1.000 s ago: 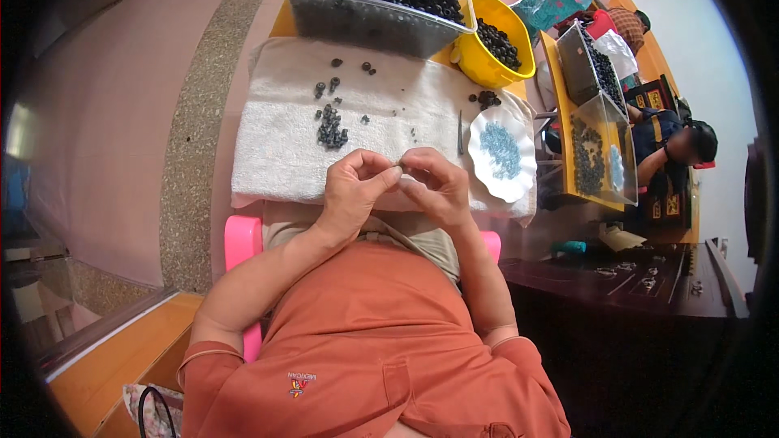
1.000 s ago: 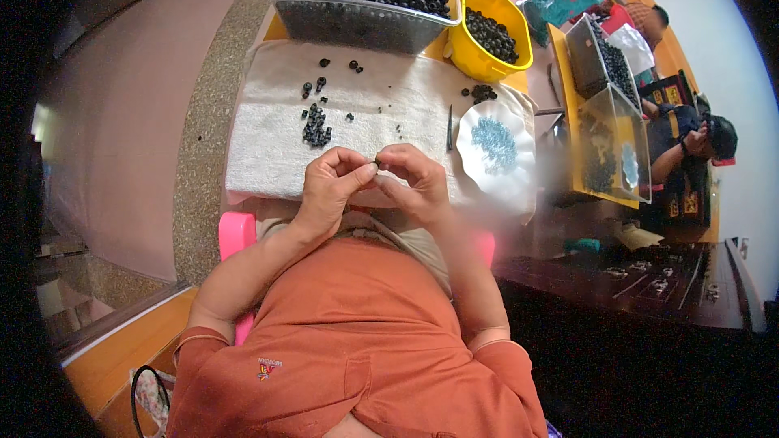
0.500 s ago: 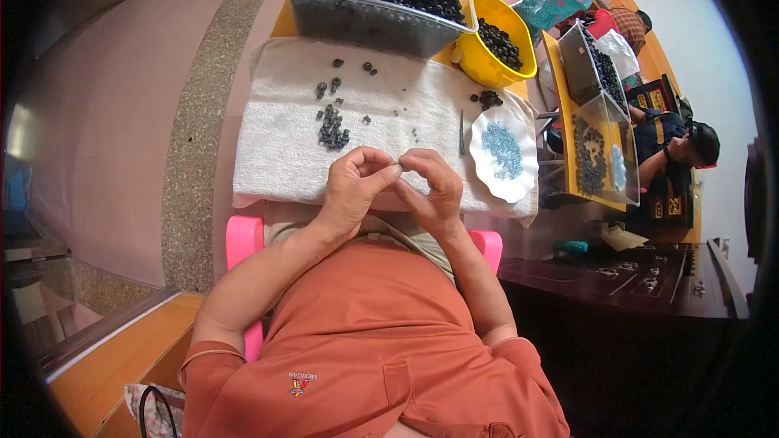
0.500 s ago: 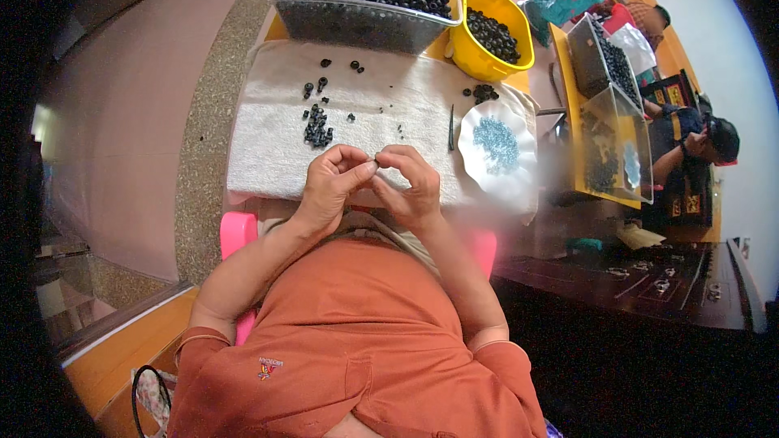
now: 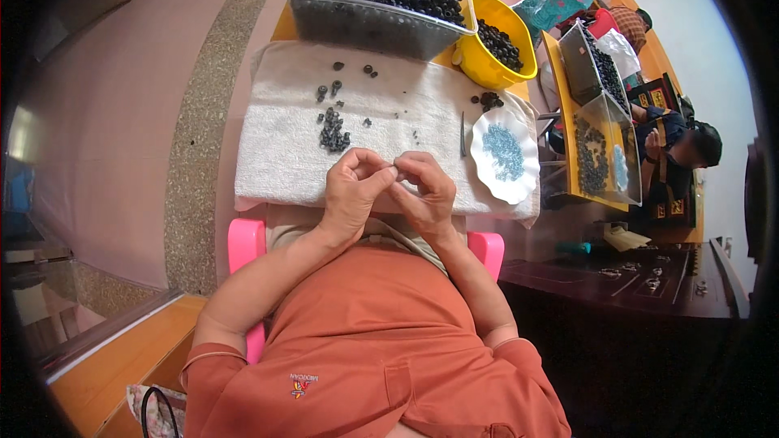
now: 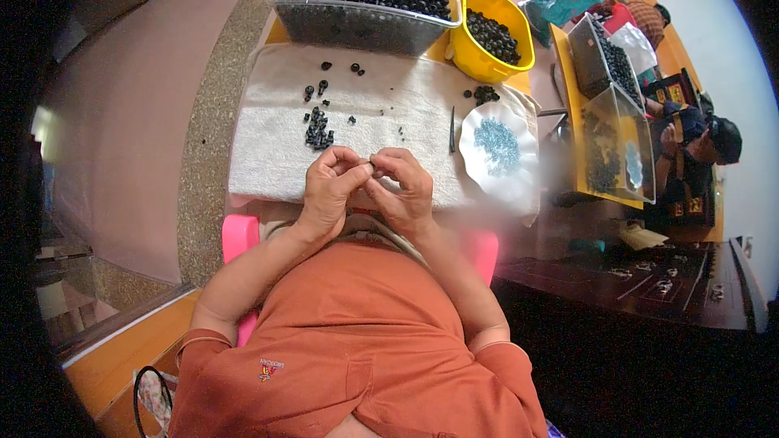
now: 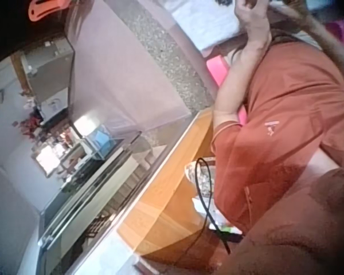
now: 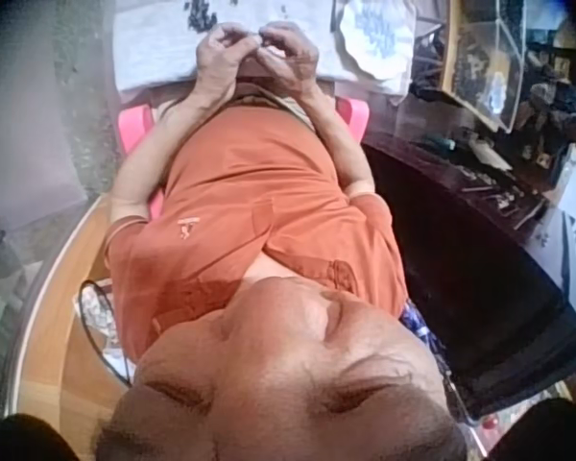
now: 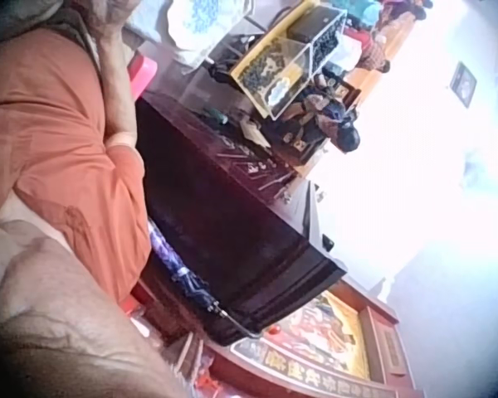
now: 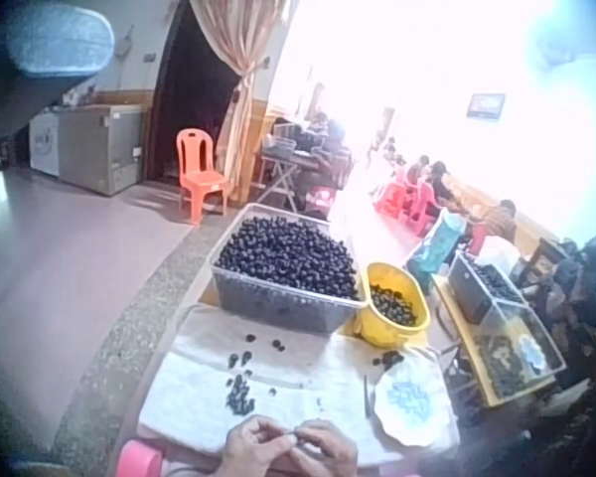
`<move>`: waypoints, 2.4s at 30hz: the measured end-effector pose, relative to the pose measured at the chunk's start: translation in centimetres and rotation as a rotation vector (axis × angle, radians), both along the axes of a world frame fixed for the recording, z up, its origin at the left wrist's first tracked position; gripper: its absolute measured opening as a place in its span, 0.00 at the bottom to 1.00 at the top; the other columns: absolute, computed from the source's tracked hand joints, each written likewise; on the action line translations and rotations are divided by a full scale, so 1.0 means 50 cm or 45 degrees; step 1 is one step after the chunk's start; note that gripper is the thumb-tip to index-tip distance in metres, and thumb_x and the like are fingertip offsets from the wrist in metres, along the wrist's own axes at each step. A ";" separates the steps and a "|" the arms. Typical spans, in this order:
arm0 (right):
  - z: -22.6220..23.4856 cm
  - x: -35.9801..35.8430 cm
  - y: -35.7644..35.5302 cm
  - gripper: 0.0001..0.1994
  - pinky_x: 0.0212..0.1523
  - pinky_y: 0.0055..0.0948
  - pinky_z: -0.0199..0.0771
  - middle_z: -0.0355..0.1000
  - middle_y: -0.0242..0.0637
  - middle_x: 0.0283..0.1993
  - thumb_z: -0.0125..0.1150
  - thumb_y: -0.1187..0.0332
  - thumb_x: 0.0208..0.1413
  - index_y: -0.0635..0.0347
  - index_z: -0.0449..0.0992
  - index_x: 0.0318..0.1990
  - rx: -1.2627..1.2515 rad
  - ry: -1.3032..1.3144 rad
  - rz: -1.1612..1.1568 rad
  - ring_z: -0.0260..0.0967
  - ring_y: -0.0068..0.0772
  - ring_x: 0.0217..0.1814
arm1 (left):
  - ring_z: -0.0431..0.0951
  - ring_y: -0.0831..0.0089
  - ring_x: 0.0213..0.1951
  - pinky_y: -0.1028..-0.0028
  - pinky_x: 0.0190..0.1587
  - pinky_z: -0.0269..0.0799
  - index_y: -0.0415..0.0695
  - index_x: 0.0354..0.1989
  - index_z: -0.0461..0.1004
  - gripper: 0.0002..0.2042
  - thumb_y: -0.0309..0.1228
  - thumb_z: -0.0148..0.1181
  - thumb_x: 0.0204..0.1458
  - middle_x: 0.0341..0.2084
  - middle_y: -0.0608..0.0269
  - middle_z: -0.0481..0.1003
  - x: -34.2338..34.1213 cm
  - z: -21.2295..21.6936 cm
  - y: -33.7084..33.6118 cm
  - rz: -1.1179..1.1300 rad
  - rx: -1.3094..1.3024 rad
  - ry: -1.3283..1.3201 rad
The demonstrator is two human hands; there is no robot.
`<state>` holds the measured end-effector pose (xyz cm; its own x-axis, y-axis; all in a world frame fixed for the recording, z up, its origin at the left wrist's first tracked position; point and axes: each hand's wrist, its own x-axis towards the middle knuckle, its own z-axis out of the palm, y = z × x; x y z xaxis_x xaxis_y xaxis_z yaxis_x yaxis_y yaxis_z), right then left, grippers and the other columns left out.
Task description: Sorting small black components from a large container into a small dish.
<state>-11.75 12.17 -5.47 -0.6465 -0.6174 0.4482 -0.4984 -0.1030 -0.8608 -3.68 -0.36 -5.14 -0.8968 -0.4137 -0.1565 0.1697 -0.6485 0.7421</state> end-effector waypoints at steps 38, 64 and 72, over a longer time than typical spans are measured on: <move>0.020 -0.009 -0.024 0.14 0.33 0.33 0.77 0.74 0.47 0.37 0.68 0.79 0.42 0.66 0.75 0.39 0.156 0.692 -0.260 0.75 0.44 0.34 | 0.76 0.81 0.31 0.81 0.36 0.74 0.36 0.36 0.78 0.04 0.24 0.60 0.56 0.30 0.65 0.78 -0.005 -0.013 0.008 0.109 -0.028 -0.082; 0.198 -0.435 0.049 0.15 0.34 0.21 0.75 0.78 0.39 0.42 0.67 0.72 0.50 0.65 0.79 0.47 0.349 0.522 -0.855 0.75 0.24 0.35 | 0.75 0.80 0.33 0.79 0.38 0.71 0.37 0.44 0.74 0.13 0.30 0.63 0.54 0.30 0.64 0.77 -0.005 -0.017 0.013 -0.037 -0.207 -0.161; 0.139 -0.333 0.013 0.10 0.46 0.30 0.76 0.77 0.44 0.45 0.65 0.75 0.51 0.64 0.80 0.42 0.532 0.973 -0.766 0.77 0.37 0.41 | 0.74 0.80 0.34 0.79 0.41 0.70 0.37 0.47 0.73 0.15 0.29 0.64 0.53 0.31 0.64 0.75 0.001 -0.006 0.004 -0.089 -0.227 -0.210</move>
